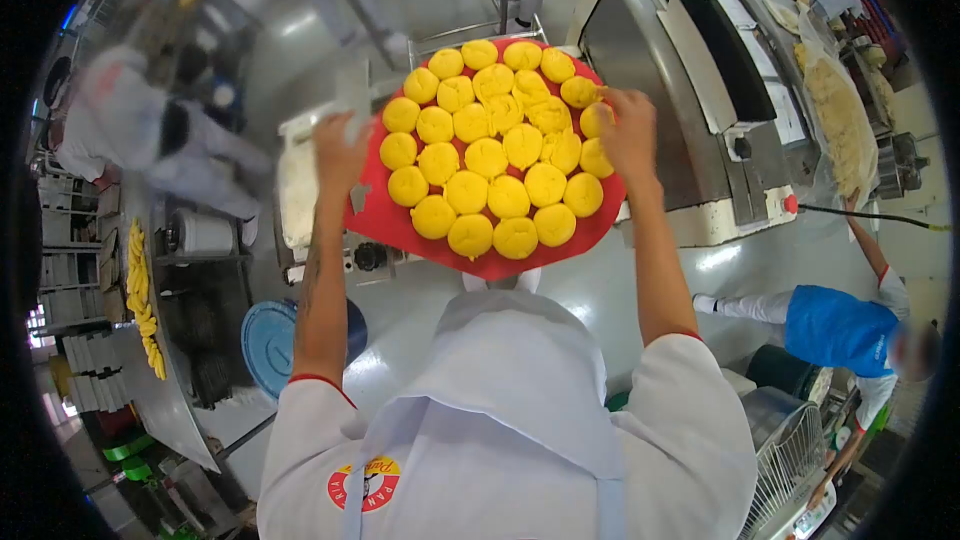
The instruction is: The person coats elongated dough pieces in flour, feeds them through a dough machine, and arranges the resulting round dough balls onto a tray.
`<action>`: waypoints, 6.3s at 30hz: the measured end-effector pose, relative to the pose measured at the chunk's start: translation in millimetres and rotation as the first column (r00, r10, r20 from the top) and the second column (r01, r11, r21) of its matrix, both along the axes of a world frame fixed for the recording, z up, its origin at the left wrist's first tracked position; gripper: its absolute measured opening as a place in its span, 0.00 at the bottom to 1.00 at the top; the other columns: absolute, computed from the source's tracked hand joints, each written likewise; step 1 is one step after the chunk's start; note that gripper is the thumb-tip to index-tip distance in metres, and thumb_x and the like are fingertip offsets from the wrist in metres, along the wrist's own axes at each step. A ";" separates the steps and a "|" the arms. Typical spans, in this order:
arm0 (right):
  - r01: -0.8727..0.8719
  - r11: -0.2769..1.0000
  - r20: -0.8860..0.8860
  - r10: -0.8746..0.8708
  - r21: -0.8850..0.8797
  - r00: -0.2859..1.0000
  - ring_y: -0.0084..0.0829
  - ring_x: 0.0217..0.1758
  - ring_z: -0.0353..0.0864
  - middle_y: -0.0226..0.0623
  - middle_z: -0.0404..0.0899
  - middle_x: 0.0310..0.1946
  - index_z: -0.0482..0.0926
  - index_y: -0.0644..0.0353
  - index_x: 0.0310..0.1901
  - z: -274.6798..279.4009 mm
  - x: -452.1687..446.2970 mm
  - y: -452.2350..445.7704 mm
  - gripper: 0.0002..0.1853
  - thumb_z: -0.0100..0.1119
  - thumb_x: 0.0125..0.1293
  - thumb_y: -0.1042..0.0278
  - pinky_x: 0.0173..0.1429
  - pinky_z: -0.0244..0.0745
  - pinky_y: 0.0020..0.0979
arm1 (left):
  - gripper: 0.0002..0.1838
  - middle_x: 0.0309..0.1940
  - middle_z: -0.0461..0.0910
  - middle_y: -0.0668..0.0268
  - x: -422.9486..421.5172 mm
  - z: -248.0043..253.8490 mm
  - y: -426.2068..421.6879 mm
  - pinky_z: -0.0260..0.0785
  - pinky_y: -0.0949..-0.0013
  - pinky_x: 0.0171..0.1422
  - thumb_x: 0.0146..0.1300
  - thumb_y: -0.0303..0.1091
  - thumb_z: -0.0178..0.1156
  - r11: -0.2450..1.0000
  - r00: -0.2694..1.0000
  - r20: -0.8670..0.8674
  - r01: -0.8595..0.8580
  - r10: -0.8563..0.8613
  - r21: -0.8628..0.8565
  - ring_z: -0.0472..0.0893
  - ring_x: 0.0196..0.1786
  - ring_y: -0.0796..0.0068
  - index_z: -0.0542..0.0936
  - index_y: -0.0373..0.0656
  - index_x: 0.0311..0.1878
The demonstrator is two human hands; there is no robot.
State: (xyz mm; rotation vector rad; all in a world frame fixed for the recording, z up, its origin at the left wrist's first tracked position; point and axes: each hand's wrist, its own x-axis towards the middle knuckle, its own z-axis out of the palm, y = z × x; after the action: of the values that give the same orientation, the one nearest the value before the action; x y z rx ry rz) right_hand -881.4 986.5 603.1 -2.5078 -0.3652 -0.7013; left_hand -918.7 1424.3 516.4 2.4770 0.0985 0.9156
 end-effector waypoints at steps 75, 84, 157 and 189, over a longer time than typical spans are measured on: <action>-0.201 0.537 0.358 -0.205 0.819 0.911 0.23 0.35 0.80 0.35 0.82 0.38 0.77 0.63 0.52 171.2 167.4 -151.5 0.17 0.65 0.69 0.62 0.32 0.78 0.27 | 0.28 0.44 0.80 0.60 63.5 104.2 -134.2 0.70 0.76 0.32 0.70 0.36 0.59 -0.063 0.774 0.279 0.297 -0.568 -0.953 0.78 0.31 0.77 0.67 0.41 0.71; 0.245 0.956 0.150 -0.269 0.163 0.951 0.52 0.58 0.77 0.57 0.75 0.59 0.75 0.57 0.66 125.9 189.0 -233.3 0.35 0.61 0.65 0.39 0.64 0.70 0.44 | 0.28 0.49 0.80 0.60 105.2 159.7 -301.7 0.75 0.74 0.36 0.68 0.30 0.62 0.300 0.737 0.018 0.297 -0.675 -0.906 0.80 0.36 0.75 0.68 0.41 0.71; 0.195 0.973 -0.340 -0.225 -0.121 0.913 0.40 0.50 0.85 0.47 0.85 0.49 0.83 0.47 0.58 94.7 186.3 -300.5 0.24 0.55 0.71 0.42 0.56 0.76 0.36 | 0.28 0.71 0.67 0.56 172.5 147.1 -351.0 0.58 0.59 0.77 0.78 0.50 0.48 0.392 0.797 -0.017 0.279 -0.604 -0.877 0.63 0.75 0.63 0.71 0.39 0.70; -0.363 0.896 -0.110 0.400 0.255 0.910 0.45 0.52 0.83 0.46 0.82 0.52 0.77 0.53 0.61 78.2 127.2 -17.5 0.25 0.68 0.63 0.57 0.54 0.78 0.37 | 0.15 0.39 0.84 0.66 215.3 137.8 -217.5 0.77 0.73 0.44 0.66 0.41 0.66 0.357 0.669 0.005 0.403 -0.743 -0.842 0.82 0.37 0.79 0.83 0.39 0.46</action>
State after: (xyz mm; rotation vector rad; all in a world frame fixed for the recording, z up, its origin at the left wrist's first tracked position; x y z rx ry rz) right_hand -754.2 969.0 681.3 -2.1627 -0.6582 -0.3574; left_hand -703.3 1206.7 654.2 1.5455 -0.2238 -0.0239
